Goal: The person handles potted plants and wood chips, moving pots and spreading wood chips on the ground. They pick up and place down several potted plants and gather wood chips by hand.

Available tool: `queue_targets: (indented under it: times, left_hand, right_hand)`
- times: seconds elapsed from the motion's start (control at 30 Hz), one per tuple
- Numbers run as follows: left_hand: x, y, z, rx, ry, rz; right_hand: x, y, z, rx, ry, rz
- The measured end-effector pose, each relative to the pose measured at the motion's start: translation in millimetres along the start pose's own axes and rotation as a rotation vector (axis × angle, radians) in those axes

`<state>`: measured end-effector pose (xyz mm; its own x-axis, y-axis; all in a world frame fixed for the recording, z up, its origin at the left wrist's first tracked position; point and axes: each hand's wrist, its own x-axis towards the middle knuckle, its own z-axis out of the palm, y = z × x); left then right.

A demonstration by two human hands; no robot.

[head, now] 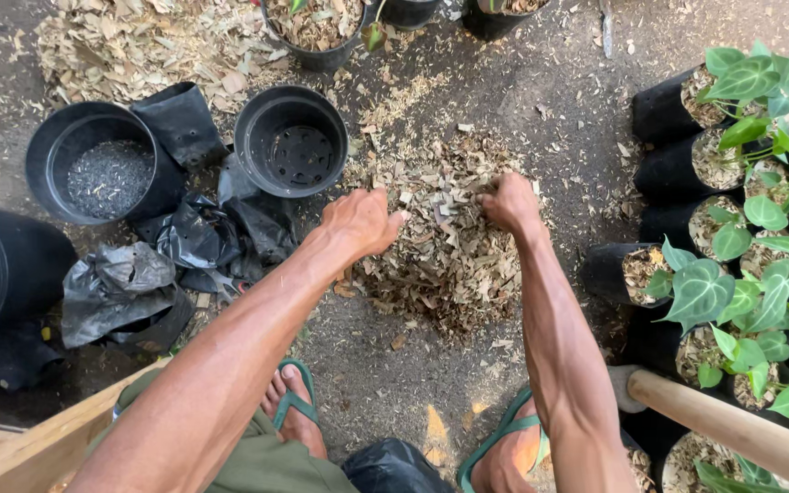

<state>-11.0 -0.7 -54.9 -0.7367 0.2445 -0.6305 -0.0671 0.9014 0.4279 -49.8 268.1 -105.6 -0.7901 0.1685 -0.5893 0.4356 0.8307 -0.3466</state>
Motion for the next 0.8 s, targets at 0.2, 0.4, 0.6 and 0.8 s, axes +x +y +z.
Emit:
queue_targets:
  times: [0.2,0.4,0.6,0.8]
  left_hand:
    - [4,-1,-1,-0.008,0.006,-0.019]
    - [6,-6,7,0.015,0.013,-0.004]
    - [6,-12,10,0.019,0.194,0.151]
    - [0,0,8,0.041,0.050,0.049]
  right_hand:
    - [-35,-20,-4,-0.178,0.255,-0.417]
    - [-40,-44,33,-0.319,0.129,-0.372]
    - [-46,-7,5,0.470,0.341,-0.016]
    - [-70,19,17,0.443,0.136,0.192]
